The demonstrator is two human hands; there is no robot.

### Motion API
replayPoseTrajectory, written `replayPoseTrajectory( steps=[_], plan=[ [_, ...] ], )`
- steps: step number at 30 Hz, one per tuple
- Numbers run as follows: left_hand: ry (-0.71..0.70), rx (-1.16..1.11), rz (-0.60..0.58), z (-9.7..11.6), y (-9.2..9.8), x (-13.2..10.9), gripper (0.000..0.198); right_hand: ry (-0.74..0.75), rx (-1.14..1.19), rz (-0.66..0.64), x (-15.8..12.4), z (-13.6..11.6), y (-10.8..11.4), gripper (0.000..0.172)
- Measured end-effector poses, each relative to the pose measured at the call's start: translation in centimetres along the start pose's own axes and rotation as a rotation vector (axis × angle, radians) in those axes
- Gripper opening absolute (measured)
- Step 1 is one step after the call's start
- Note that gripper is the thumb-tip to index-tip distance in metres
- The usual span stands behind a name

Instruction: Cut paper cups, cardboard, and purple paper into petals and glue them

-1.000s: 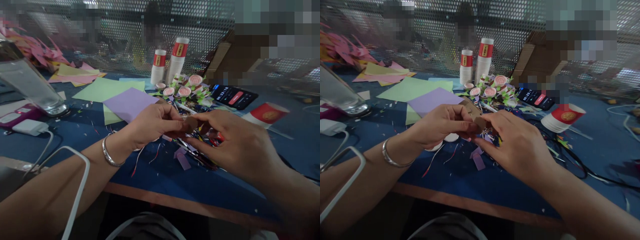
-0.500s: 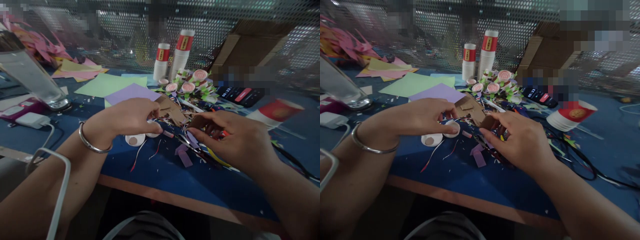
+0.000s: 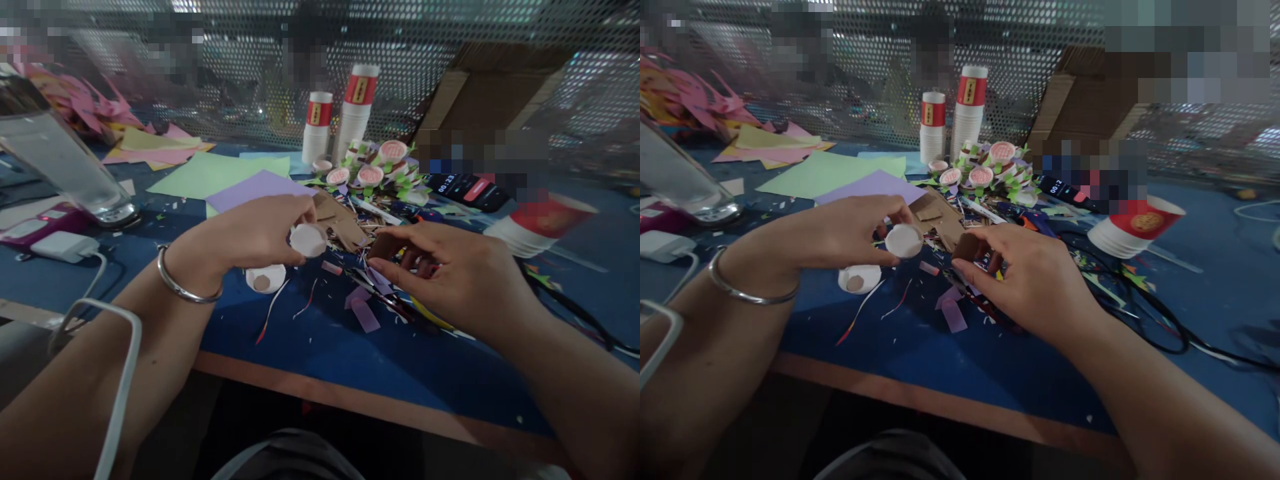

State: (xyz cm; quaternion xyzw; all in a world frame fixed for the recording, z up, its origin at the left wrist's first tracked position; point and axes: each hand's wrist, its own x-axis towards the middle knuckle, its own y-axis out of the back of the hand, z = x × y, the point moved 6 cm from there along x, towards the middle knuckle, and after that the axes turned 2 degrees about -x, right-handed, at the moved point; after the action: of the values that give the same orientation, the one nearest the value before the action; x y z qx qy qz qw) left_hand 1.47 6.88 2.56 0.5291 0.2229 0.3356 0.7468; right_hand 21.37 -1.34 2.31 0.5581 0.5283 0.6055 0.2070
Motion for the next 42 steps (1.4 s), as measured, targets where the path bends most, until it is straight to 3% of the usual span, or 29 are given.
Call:
replayPoseTrajectory(
  steps=[4,11,14,20,23,27,30,32,35,38,42],
  plan=[
    [-0.074,-0.171,0.057,1.1,0.2,0.0,0.045,0.013,0.033,0.010,-0.1,-0.3,0.3,0.034],
    [-0.150,-0.034,-0.106,0.3,-1.0,-0.1,0.051,0.016,0.139,-0.017,0.0,-0.1,0.0,0.021],
    [-0.209,-0.062,-0.004,1.4,-0.5,0.0,0.052,0.034,0.179,-0.061,0.1,0.0,-0.4,0.013],
    [-0.183,-0.787,0.076,4.5,-2.5,0.9,0.035,0.002,0.317,-0.073,-0.1,-0.5,-0.2,0.017],
    [-0.147,-0.973,0.076,5.2,-3.8,1.3,0.026,-0.007,0.333,-0.067,-0.2,-0.9,0.0,0.019],
    [-0.049,-1.074,0.107,4.6,-4.4,1.6,0.014,-0.046,0.400,-0.095,0.1,-0.4,0.0,0.016],
    [-0.016,-1.080,0.172,4.0,-4.0,1.7,0.010,-0.166,0.379,-0.075,0.4,1.8,0.2,0.022],
    [0.003,-1.108,0.255,3.6,-3.6,1.8,0.007,-0.278,0.283,-0.015,0.7,4.2,0.8,0.025],
    [0.032,-1.200,0.404,3.0,-3.0,1.8,0.009,-0.484,0.048,-0.053,1.0,8.2,1.0,0.018],
    [0.095,-1.300,0.462,2.5,-3.0,1.9,0.008,-0.570,-0.095,-0.096,1.1,11.0,0.8,0.010],
    [0.131,-1.379,0.478,2.0,-3.2,2.0,0.007,-0.605,-0.175,-0.109,1.0,13.1,0.1,0.013]
  ],
)
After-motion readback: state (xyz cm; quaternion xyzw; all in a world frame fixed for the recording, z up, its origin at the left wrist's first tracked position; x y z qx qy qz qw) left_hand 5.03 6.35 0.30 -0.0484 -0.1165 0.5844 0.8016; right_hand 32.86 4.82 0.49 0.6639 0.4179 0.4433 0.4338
